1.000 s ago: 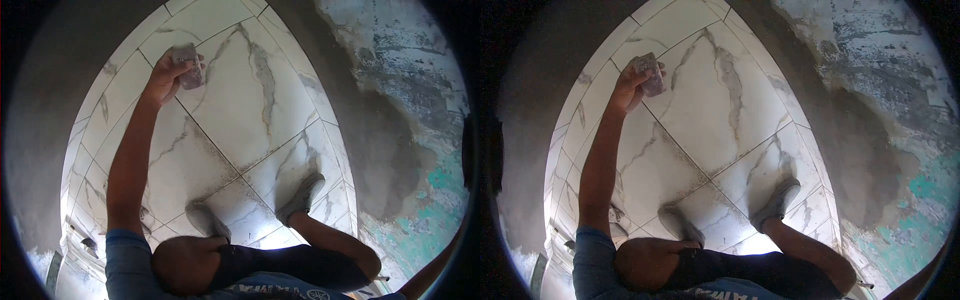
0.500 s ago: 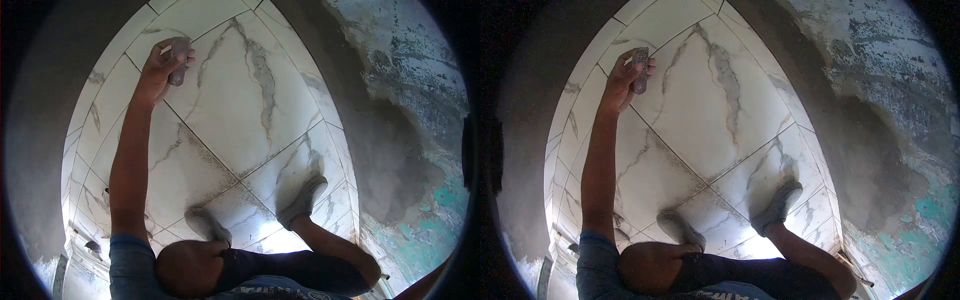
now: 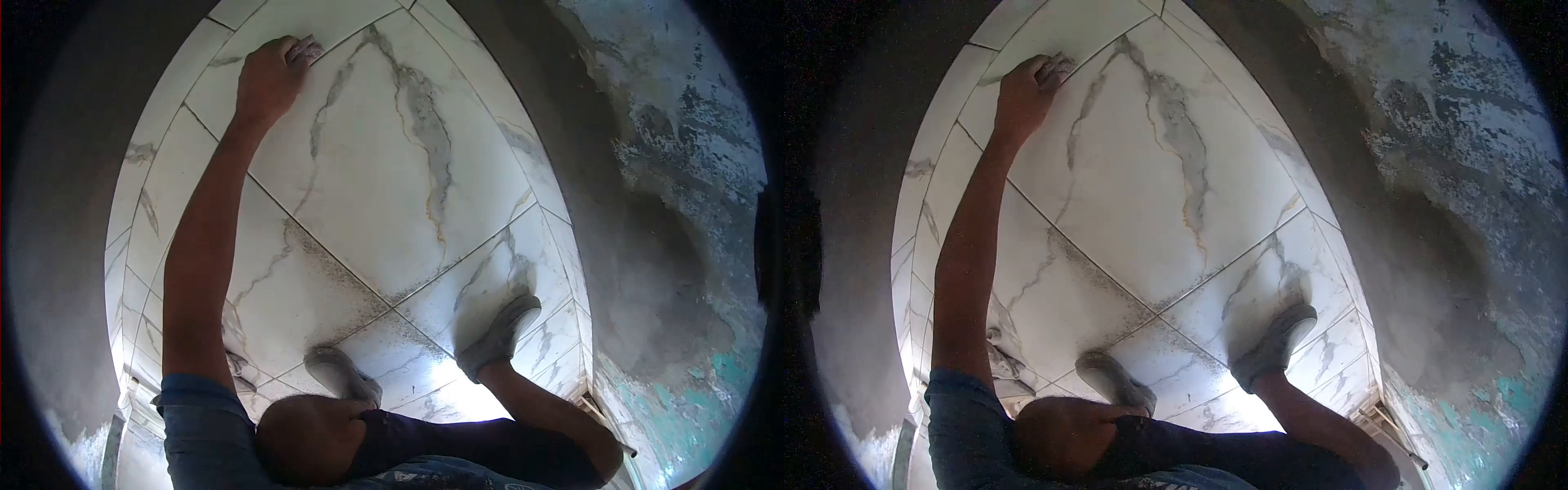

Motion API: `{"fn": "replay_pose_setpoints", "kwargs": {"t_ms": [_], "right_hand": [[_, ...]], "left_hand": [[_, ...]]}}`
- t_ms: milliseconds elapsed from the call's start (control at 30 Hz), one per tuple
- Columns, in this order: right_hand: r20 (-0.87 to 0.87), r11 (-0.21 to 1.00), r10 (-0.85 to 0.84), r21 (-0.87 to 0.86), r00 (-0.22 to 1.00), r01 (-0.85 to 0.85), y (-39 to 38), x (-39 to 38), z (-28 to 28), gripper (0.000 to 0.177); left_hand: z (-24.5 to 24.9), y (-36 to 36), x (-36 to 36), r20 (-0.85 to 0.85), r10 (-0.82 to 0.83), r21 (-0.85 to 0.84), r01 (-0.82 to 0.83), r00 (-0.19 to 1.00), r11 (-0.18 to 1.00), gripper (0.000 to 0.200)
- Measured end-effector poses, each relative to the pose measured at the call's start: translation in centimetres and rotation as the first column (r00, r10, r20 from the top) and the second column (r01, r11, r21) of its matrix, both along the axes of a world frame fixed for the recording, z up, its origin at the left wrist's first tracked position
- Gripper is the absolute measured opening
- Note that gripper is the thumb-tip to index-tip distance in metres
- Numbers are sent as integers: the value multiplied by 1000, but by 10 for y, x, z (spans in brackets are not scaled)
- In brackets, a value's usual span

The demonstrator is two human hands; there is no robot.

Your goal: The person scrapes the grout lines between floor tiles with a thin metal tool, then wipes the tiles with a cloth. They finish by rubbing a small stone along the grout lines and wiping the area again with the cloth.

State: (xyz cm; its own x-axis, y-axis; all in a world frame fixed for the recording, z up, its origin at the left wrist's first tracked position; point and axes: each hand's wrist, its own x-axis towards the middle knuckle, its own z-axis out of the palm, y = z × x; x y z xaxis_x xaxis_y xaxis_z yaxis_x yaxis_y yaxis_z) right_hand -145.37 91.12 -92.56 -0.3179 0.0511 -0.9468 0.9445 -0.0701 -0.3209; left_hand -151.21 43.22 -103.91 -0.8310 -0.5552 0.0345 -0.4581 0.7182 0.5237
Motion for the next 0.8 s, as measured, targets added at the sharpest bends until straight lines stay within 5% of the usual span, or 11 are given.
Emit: {"fn": "replay_pose_setpoints", "kwargs": {"t_ms": [133,200,333,400,533,667,700,733,800], "right_hand": [[13,984,-159,-80,987,160,23,4,-17,89],[14,979,-182,-94,983,182,29,4,-21,88],[22,959,-244,-143,970,245,37,3,-28,87],[46,933,-297,-196,954,300,47,6,-34,86],[61,907,-348,-231,936,352,50,6,-32,85],[63,860,-427,-281,902,426,34,-2,-25,85],[106,785,-504,-358,857,506,34,-2,-25,84],[235,559,-647,-501,725,661,38,1,-26,84],[652,-154,-675,-582,344,799,36,3,-23,84]], "left_hand": [[2,15,-7,40,-9,-43,10,999,999,27],[-5,19,-6,-71,-32,-178,19,997,984,23],[-18,22,-28,-86,24,-85,-32,996,996,21],[-21,24,-59,-80,-89,-265,65,993,962,19],[-10,25,-57,17,-82,-227,83,997,970,18],[-5,21,-24,-92,-133,-193,113,987,975,18],[-5,21,-23,-92,-104,-149,89,990,985,17],[-5,22,-32,-89,-106,-151,91,990,984,17],[-8,29,-66,-44,-111,-182,101,993,978,14]]}}
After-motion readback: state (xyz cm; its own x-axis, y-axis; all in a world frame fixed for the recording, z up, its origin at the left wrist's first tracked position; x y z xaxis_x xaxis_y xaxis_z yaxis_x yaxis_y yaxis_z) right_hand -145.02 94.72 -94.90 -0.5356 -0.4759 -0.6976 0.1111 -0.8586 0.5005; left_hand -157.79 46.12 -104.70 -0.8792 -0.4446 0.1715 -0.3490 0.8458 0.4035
